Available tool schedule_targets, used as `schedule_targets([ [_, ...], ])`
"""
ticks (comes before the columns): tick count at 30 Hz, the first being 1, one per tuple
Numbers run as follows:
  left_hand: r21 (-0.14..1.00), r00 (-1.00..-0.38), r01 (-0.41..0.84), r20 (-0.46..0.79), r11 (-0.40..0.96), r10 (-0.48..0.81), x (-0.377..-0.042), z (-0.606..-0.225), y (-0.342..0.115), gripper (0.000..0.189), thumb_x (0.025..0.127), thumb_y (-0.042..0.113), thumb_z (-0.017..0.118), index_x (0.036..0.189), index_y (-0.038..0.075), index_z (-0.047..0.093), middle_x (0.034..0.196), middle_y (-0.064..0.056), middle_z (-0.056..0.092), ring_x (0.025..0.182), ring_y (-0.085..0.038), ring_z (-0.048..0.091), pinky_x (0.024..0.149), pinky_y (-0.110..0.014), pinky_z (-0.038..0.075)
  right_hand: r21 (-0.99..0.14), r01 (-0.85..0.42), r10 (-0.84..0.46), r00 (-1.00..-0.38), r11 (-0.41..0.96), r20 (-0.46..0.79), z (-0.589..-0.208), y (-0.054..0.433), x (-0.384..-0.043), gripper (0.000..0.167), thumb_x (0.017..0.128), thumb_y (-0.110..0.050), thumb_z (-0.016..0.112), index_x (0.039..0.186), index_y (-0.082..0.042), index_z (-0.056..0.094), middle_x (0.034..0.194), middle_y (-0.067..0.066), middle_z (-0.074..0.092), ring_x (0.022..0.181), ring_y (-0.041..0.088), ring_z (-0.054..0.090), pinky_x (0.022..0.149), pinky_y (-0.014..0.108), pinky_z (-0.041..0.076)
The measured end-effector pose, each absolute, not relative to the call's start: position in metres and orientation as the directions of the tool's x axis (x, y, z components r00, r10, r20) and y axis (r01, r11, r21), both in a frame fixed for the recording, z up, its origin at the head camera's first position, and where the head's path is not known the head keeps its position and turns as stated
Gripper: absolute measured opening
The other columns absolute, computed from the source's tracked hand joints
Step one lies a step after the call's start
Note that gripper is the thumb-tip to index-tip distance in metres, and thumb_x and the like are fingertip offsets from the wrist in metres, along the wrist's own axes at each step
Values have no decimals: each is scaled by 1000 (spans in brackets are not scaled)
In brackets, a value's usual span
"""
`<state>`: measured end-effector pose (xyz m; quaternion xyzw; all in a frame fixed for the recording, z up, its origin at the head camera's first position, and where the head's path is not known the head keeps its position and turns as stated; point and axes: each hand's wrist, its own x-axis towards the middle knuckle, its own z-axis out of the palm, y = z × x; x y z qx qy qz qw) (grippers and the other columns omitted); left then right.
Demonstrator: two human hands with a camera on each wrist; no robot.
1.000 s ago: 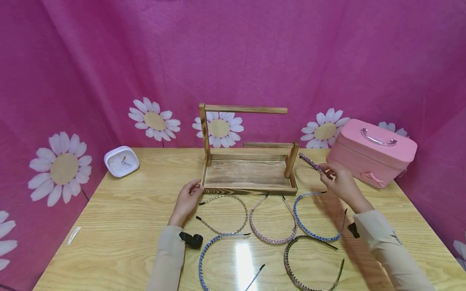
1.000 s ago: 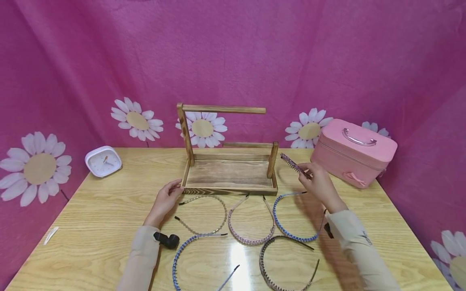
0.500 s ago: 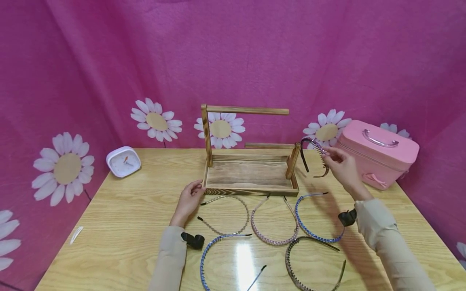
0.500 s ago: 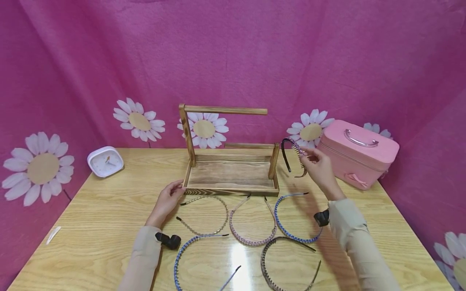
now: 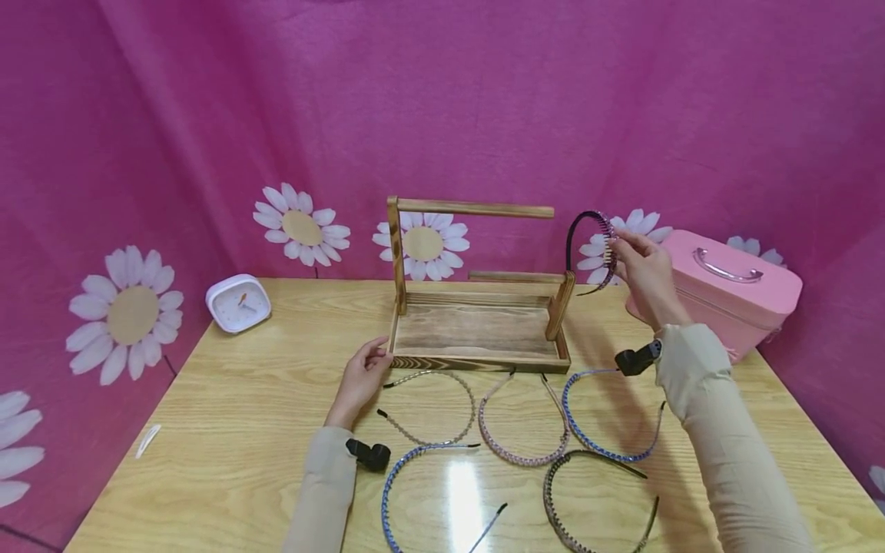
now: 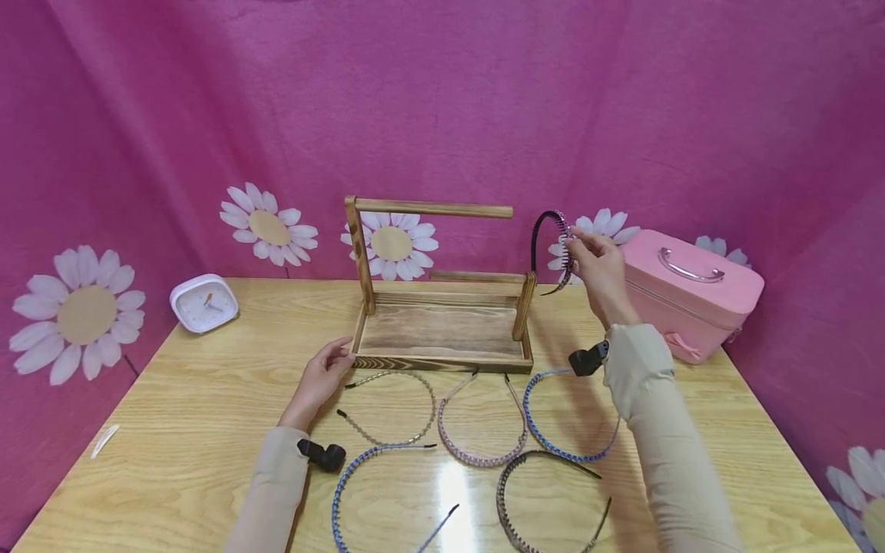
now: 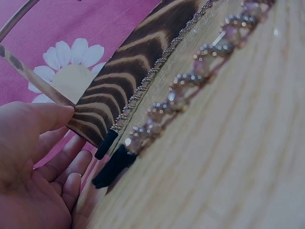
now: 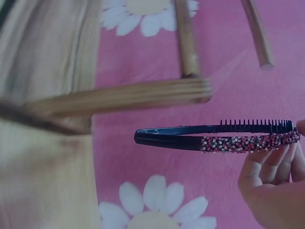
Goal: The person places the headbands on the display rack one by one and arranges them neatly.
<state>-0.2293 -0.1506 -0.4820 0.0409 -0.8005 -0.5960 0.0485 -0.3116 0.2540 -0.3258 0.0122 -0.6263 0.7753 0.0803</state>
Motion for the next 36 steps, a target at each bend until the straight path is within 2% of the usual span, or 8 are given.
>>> schedule_targets([
  [4,961,-991,-2,34,277,-126,-231,-483,-150,40,97,10,57,135,-1,54,114,-19,59,101,-20,55,84,-16,41,-958,-91,93,-993,-270,68,-314,243,-322,14,96,-13,58,107,-20,62,95,-10,61,81,0,54,66,12,46],
  [9,960,-992,-2,34,280,-124,-232,-483,-151,40,97,11,58,135,-1,54,114,-19,60,102,-21,55,85,-18,41,-919,-98,84,-994,-381,71,-305,226,-332,14,95,-8,59,104,-17,65,87,-7,61,76,3,52,60,15,42],
  [18,964,-988,-28,13,263,-151,-231,-483,-150,39,96,10,58,133,-1,56,111,-18,61,95,-12,54,82,-16,40,-921,-108,66,-994,-376,89,-301,191,-340,15,96,-7,57,102,-18,66,74,-9,58,56,1,38,47,14,28],
  [23,963,-987,-4,39,270,-157,-231,-484,-151,36,97,8,57,131,-3,58,110,-21,62,89,-6,52,82,-18,40,-924,-49,48,-998,-379,33,-305,171,-340,14,95,-9,60,100,-21,66,78,-10,57,63,2,44,53,14,35],
  [27,962,-984,15,63,274,-168,-230,-486,-150,35,96,6,57,129,-3,59,109,-22,63,87,-4,51,82,-19,41,-918,-50,40,-998,-393,37,-310,157,-340,14,95,-9,61,102,-21,64,82,-9,57,67,3,46,56,14,39],
  [33,966,-980,27,76,256,-185,-229,-486,-148,34,96,5,58,128,-4,60,108,-23,64,86,-5,52,80,-17,41,-909,-49,19,-999,-414,45,-313,133,-338,16,96,-7,58,102,-22,62,91,-7,56,73,5,48,62,16,42],
  [36,967,-979,28,78,254,-186,-229,-486,-147,34,96,5,57,128,-5,60,108,-23,64,86,-4,52,80,-17,41,-920,-33,4,-999,-390,34,-313,119,-337,18,97,-9,58,108,-23,61,97,-7,54,79,5,48,65,16,42],
])
